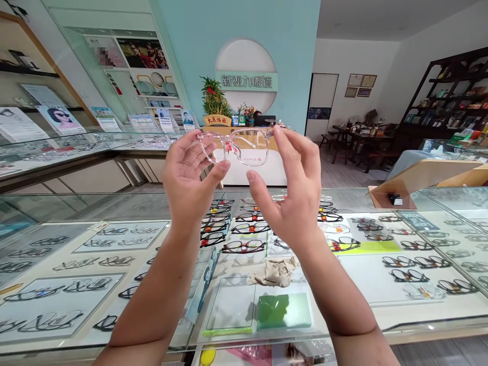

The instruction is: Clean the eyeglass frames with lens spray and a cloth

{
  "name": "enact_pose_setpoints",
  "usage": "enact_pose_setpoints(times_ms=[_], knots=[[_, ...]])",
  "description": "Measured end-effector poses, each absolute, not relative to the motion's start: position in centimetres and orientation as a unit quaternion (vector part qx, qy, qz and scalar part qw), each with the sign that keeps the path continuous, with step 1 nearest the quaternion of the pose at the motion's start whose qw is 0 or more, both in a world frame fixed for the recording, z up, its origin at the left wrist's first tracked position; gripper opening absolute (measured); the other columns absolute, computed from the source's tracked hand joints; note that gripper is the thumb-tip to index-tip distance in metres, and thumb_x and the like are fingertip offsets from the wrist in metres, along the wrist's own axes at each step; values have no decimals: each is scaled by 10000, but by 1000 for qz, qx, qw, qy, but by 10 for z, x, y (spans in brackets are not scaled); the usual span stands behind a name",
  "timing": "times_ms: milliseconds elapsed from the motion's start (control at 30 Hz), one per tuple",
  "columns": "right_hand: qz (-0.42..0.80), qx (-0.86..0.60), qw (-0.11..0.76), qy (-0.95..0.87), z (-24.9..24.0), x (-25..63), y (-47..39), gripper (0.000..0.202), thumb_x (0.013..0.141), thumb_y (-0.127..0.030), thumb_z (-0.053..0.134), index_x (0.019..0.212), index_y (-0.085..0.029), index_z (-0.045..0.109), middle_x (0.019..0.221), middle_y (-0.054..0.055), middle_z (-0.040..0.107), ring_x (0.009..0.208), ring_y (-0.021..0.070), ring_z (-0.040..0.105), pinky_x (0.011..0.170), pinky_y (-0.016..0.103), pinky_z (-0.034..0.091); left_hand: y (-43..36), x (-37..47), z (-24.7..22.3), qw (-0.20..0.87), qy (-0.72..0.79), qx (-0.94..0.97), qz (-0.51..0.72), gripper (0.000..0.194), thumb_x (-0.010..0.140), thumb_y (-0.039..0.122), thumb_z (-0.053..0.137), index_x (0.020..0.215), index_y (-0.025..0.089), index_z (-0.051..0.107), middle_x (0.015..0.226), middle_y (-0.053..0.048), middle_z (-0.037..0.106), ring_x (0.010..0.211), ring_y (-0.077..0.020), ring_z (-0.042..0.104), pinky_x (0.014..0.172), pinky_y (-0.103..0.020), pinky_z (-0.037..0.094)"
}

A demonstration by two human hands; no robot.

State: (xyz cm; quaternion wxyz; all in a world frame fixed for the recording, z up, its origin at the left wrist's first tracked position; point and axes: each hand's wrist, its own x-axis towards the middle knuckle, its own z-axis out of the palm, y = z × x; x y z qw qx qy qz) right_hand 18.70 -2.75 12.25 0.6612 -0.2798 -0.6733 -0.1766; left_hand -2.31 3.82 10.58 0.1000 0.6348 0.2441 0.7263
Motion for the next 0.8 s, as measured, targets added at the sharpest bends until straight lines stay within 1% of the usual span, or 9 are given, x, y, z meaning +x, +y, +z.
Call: enact_pose_setpoints(times_ms=[100,200,333,400,467,600,800], knots=[[-138,-282,679,-664,122,187,-28,515,1058,-443,698,1569,-400,653,1578,87,646,1474,376,616,1131,628,611,38,-21,105,87,234,630,736,836,808,637,985,1503,352,619,1505,-117,724,1433,-370,681,1205,-601,557],[-57,-269,711,-647,121,188,-25,426,1082,-438,668,1506,-407,699,1558,67,684,1441,351,653,1128,611,609,35,-18,104,43,236,619,748,883,770,621,1013,1511,371,603,1513,-103,682,1494,-394,616,1217,-599,541],[56,-251,745,-615,120,193,-12,332,1100,-471,637,1390,-358,754,1418,66,758,1325,300,726,1130,559,612,27,-15,104,-2,222,608,762,907,734,567,1040,1508,390,603,1566,-96,577,1558,-427,515,1204,-605,540],[89,-252,755,-599,119,197,-6,303,1097,-493,642,1314,-328,774,1328,71,781,1255,278,752,1110,524,622,23,-13,104,-14,216,612,761,919,713,564,1047,1501,382,610,1551,-102,568,1563,-437,486,1197,-607,539],[108,-253,760,-588,118,200,-1,296,1093,-517,645,1264,-318,781,1274,74,787,1223,267,761,1090,499,628,22,-12,104,-34,216,613,759,932,684,566,1059,1485,370,625,1508,-107,591,1550,-443,479,1191,-606,536],[144,-242,767,-577,117,203,4,304,1089,-543,646,1244,-328,794,1263,74,785,1236,265,759,1103,496,621,22,-12,104,-66,213,612,759,956,638,571,1079,1464,364,644,1452,-106,631,1515,-445,499,1171,-602,534],[136,-240,787,-551,119,199,-1,279,1088,-516,655,1200,-317,815,1235,61,795,1212,255,767,1151,504,602,30,-13,101,-61,201,620,756,954,646,605,1064,1464,376,629,1452,-104,636,1482,-439,546,1143,-610,539]])
